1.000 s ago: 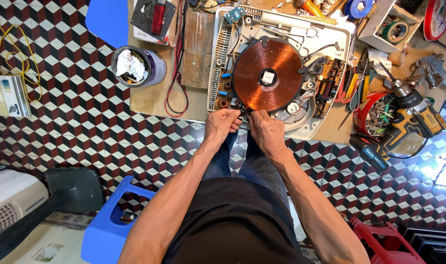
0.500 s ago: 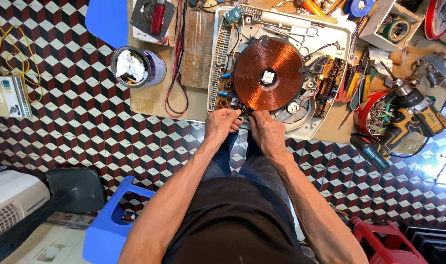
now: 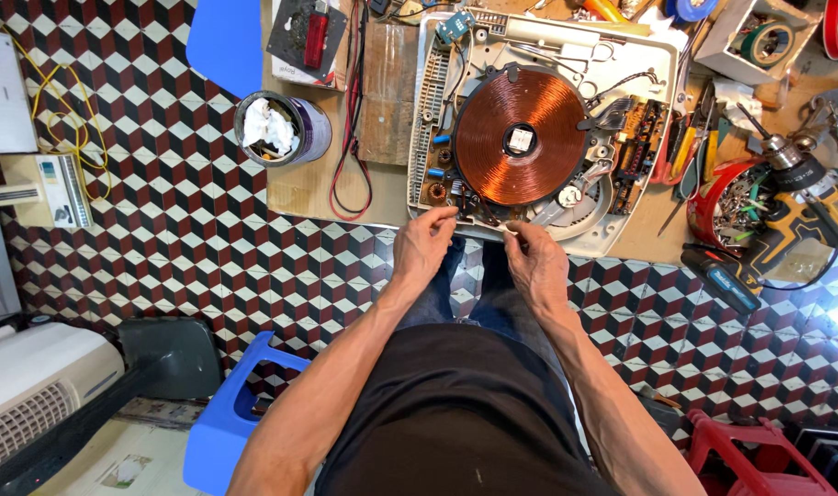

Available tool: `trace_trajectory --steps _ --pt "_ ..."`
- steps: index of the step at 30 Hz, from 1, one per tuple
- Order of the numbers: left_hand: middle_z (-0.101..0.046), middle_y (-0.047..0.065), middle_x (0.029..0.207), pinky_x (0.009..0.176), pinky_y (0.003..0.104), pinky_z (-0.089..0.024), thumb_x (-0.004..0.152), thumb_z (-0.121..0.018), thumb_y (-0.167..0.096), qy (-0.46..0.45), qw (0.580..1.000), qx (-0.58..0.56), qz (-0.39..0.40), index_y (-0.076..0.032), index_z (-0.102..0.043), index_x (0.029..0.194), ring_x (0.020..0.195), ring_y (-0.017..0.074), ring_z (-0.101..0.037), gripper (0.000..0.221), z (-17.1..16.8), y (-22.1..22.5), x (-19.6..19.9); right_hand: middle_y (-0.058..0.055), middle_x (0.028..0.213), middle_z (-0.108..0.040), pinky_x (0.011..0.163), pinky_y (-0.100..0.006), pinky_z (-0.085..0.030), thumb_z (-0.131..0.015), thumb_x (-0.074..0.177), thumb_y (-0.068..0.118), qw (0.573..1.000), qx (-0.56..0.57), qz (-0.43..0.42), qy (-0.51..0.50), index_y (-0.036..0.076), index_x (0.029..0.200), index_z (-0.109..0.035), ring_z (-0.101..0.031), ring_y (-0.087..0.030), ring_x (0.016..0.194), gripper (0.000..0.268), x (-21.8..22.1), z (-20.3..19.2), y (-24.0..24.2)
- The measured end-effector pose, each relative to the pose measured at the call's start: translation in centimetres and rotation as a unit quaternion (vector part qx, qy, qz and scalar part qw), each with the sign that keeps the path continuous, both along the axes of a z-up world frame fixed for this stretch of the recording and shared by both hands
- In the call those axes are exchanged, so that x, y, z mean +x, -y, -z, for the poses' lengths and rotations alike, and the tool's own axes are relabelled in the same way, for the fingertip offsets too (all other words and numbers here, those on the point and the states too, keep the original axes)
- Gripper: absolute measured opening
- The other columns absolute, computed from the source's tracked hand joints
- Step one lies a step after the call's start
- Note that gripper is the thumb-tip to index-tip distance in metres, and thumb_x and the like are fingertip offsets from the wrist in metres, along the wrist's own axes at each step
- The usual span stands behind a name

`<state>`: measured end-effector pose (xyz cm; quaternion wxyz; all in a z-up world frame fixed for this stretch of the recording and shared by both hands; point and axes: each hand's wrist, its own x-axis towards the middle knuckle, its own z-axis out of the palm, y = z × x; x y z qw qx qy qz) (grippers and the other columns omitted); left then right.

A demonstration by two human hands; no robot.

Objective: The person works on the internal components of a disassembled appliance, using a power drill to remove and install screws on the circuit board and housing. They manipulate wires and components by hand, then place the appliance casing on a stool.

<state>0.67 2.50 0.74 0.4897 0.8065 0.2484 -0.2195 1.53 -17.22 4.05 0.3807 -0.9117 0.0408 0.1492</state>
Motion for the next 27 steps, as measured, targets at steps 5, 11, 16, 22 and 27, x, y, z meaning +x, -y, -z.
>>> trace_trajectory --steps 5,11,16,22,27 --pt "-0.076 0.012 0.104 0.073 0.035 -0.057 0.095 -0.067 -0.026 0.074 0.997 0.026 0.023 -0.013 -0.074 0.124 0.083 0.0224 -0.074 0.033 -1.3 1.3 -0.4 -0.015 0.093 -0.073 0.074 -0.037 -0.056 -0.069 0.095 0.018 1.0 -0.01 -0.003 -0.023 0.002 0.114 -0.073 -0.07 -0.025 0.079 0.025 -0.2 0.3 0.3" --pt "-0.076 0.009 0.102 0.068 0.034 -0.058 0.094 -0.066 -0.026 0.056 0.998 0.014 0.032 -0.012 -0.074 0.122 0.079 0.0206 -0.073 0.032 -1.1 1.1 -0.2 -0.013 0.098 -0.073 0.073 -0.034 -0.058 -0.069 0.096 0.017 0.998 0.037 0.006 -0.05 0.002 0.113 -0.073 -0.07 -0.02 0.081 0.023 -0.3 0.3 0.4" --pt "-0.077 0.008 0.102 0.068 0.034 -0.058 0.094 -0.067 -0.024 0.07 0.995 0.04 0.052 -0.012 -0.076 0.121 0.077 0.0203 -0.073 0.031 -0.9 1.0 -0.1 -0.012 0.099 -0.073 0.071 -0.033 -0.058 -0.069 0.096 0.015 0.997 0.056 0.008 -0.056 0.002 0.112 -0.073 -0.069 -0.019 0.08 0.021 -0.4 0.3 0.4" --pt "-0.076 0.007 0.1 0.065 0.034 -0.057 0.091 -0.069 -0.025 0.047 0.997 0.053 0.041 -0.013 -0.075 0.12 0.073 0.019 -0.072 0.031 -1.2 1.7 0.0 -0.012 0.1 -0.072 0.068 -0.033 -0.058 -0.067 0.096 0.012 0.995 0.079 0.006 -0.06 0.001 0.112 -0.073 -0.068 -0.02 0.079 0.02 -0.5 0.2 0.2" --pt "-0.076 0.008 0.095 0.067 0.035 -0.055 0.092 -0.072 -0.022 0.083 0.993 0.072 0.052 -0.012 -0.076 0.122 0.073 0.0206 -0.071 0.032 -1.8 2.0 -0.2 -0.014 0.098 -0.072 0.072 -0.034 -0.057 -0.065 0.097 0.008 0.996 0.077 -0.014 -0.031 -0.001 0.112 -0.073 -0.07 -0.02 0.082 0.019 -0.6 0.2 0.3"
